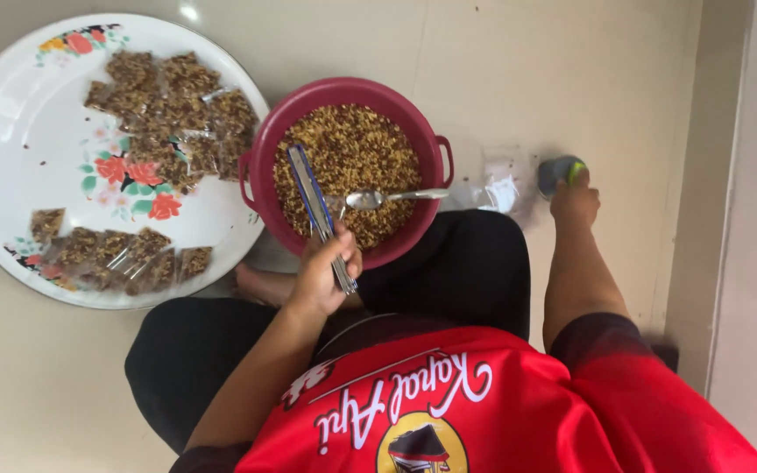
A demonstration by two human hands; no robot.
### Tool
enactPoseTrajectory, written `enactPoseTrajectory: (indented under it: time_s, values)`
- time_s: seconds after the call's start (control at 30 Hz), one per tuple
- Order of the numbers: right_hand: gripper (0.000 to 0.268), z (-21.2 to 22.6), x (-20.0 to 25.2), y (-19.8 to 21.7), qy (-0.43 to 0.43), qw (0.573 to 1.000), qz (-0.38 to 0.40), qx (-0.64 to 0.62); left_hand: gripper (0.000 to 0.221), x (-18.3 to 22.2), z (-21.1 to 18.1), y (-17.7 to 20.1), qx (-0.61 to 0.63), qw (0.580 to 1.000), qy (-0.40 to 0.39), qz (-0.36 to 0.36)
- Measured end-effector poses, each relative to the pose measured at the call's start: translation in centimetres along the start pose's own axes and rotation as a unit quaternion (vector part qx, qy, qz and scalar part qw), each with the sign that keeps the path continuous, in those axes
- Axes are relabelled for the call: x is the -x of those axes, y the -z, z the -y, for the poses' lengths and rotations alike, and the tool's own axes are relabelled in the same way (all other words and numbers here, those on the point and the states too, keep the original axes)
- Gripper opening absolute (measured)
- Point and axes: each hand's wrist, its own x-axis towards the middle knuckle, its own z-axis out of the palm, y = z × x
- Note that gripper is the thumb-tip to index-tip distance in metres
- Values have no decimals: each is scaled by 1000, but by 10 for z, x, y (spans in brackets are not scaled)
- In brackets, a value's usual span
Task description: Filling small plastic bags with a nut and seed mixture and sealing them with a handheld heat sealer.
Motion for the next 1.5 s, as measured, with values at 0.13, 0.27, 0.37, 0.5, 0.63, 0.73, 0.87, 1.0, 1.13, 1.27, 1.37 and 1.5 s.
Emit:
enactPoseTrajectory:
  time_s: [0.13,0.27,0.37,0.5,0.63,0.73,0.87,1.0,1.13,1.27,1.37,1.5]
  values:
    - [41,-20,-26,-32,-5,996,-78,-30,17,-2,2,7,-80,995,-44,-36]
    - [27,-12,-12,-12,-51,935,-231,-264,20,-15,-7,19,-35,998,-53,-30]
    - [22,44,49,13,132,859,-280,-409,46,-20,-23,14,-29,998,-58,-7]
    - [28,150,175,63,224,763,-58,-603,56,-18,-29,6,-35,996,-69,36]
    - [39,207,302,99,413,746,51,-519,75,-16,-24,6,-40,993,-80,74]
    - [43,220,357,104,490,738,91,-455,81,-14,-26,5,-58,990,-98,78]
    - [49,226,384,106,548,694,100,-456,78,-23,-24,14,-63,986,-145,58]
    - [45,223,386,106,557,679,93,-469,75,-24,-28,16,-32,987,-146,62]
    - [38,220,388,105,536,654,106,-523,68,-22,-27,10,1,989,-140,54]
    - [34,218,390,97,513,612,137,-586,64,-24,-26,13,16,988,-147,52]
    - [33,216,391,93,511,603,130,-599,64,-23,-32,15,35,988,-138,53]
    - [31,213,385,95,522,593,130,-599,61,-26,-44,20,69,987,-131,59]
